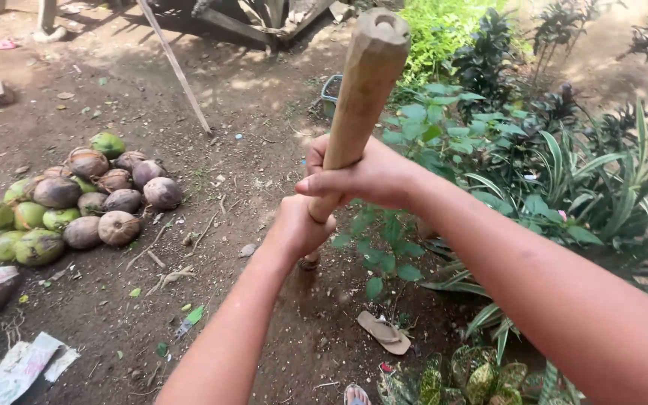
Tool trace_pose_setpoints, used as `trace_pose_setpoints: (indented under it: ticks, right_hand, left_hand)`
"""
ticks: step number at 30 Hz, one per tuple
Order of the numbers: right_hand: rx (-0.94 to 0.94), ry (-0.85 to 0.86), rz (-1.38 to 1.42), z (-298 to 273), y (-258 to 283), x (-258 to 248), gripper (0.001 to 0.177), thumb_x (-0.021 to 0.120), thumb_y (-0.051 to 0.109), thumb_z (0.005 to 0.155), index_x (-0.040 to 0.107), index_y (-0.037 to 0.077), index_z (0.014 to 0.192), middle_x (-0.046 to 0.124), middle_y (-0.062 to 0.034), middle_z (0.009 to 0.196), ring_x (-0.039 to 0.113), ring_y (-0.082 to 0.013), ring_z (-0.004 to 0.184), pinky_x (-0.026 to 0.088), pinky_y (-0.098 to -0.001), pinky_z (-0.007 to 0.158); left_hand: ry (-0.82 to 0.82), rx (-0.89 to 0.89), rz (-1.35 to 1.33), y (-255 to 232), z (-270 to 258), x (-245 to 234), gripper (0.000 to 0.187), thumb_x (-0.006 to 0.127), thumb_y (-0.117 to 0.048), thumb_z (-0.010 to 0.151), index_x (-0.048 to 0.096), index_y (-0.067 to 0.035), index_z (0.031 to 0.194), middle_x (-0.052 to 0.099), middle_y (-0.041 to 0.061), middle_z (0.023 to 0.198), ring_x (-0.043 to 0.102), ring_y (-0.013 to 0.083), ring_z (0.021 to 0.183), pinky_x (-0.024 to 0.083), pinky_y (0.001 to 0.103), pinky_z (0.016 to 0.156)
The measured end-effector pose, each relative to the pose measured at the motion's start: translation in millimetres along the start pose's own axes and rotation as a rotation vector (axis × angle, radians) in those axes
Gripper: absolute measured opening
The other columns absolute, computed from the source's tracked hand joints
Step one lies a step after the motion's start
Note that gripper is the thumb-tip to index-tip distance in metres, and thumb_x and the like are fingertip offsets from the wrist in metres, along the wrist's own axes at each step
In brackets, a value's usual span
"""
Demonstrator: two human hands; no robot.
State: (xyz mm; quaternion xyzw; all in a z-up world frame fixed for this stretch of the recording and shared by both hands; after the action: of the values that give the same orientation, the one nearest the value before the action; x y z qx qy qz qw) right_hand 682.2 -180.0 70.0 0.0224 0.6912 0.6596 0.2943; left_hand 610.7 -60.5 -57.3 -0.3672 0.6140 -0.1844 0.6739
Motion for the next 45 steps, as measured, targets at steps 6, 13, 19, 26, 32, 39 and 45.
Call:
trace_pose_setpoints:
  ticks: [6, 13, 19, 26, 32, 39, 45]
  right_hand:
    - [-0.192, -0.049, -0.291, 3, -30, 12, 0.035, 0.081, 0.031, 0.082, 0.061, 0.006, 0.096, 0.062, 0.0023, 0.086, 0.061, -0.0117, 0.084, 0.053, -0.0330, 0.076]
    - [-0.080, 0.026, -0.083, 4, -113, 54, 0.030, 0.079, 0.032, 0.082, 0.063, 0.008, 0.090, 0.067, 0.0009, 0.083, 0.059, -0.0118, 0.080, 0.054, -0.0323, 0.078]
    - [0.019, 0.155, -0.047, 38, -47, 66, 0.032, 0.079, 0.034, 0.081, 0.060, 0.010, 0.077, 0.065, 0.0013, 0.075, 0.061, -0.0090, 0.073, 0.051, -0.0295, 0.066]
    - [-0.114, 0.166, -0.122, 64, 20, 75, 0.031, 0.084, 0.025, 0.076, 0.059, 0.007, 0.076, 0.063, 0.0006, 0.074, 0.058, -0.0113, 0.073, 0.050, -0.0318, 0.070]
    - [-0.017, 0.196, -0.129, 56, -23, 158, 0.025, 0.083, 0.023, 0.076, 0.064, 0.008, 0.082, 0.067, 0.0014, 0.074, 0.063, -0.0103, 0.074, 0.053, -0.0325, 0.073]
    - [-0.009, 0.317, 0.294, 55, -10, 227, 0.032, 0.085, 0.022, 0.081, 0.057, 0.008, 0.076, 0.059, -0.0011, 0.072, 0.057, -0.0118, 0.068, 0.048, -0.0306, 0.056]
    - [-0.005, 0.356, 0.227, 64, 111, 218, 0.025, 0.083, 0.020, 0.076, 0.060, 0.009, 0.074, 0.068, -0.0019, 0.072, 0.066, -0.0118, 0.067, 0.054, -0.0293, 0.052]
  left_hand:
    - [-0.079, 0.035, -0.622, 31, 58, 76, 0.049, 0.070, -0.017, 0.082, 0.056, -0.003, 0.126, 0.071, 0.022, 0.103, 0.069, 0.0335, 0.085, 0.052, 0.048, 0.073]
    - [-0.179, 0.306, -0.339, 117, 56, 122, 0.023, 0.071, -0.015, 0.087, 0.069, -0.008, 0.108, 0.072, 0.015, 0.104, 0.068, 0.0256, 0.094, 0.058, 0.041, 0.083]
    - [-0.020, -0.087, -0.028, 69, -12, 7, 0.033, 0.064, -0.011, 0.077, 0.065, -0.010, 0.110, 0.073, 0.013, 0.096, 0.073, 0.0271, 0.091, 0.061, 0.040, 0.081]
    - [-0.311, 0.075, -0.034, 74, -12, -25, 0.037, 0.073, -0.015, 0.079, 0.065, -0.003, 0.113, 0.071, 0.014, 0.102, 0.072, 0.0288, 0.098, 0.058, 0.042, 0.084]
    - [-0.475, 0.322, -0.201, 150, -34, 15, 0.054, 0.077, -0.014, 0.078, 0.056, -0.003, 0.126, 0.061, 0.016, 0.125, 0.062, 0.0323, 0.117, 0.054, 0.042, 0.099]
    - [-0.175, -0.110, -0.001, 145, -161, -80, 0.046, 0.070, -0.012, 0.073, 0.063, -0.008, 0.118, 0.071, 0.015, 0.102, 0.071, 0.0278, 0.097, 0.057, 0.040, 0.082]
    - [-0.331, -0.248, -0.036, 111, -199, -149, 0.022, 0.072, -0.016, 0.074, 0.071, -0.002, 0.089, 0.074, 0.015, 0.079, 0.077, 0.0285, 0.077, 0.060, 0.041, 0.069]
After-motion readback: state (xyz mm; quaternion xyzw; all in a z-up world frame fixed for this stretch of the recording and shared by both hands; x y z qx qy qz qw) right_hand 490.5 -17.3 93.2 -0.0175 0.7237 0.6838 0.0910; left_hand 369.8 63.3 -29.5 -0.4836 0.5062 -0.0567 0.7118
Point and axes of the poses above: each hand's wrist, its own z-axis towards the middle knuckle, its own x-axis out of the palm, y = z × x, the point moved 3 cm from there along z, towards the middle knuckle
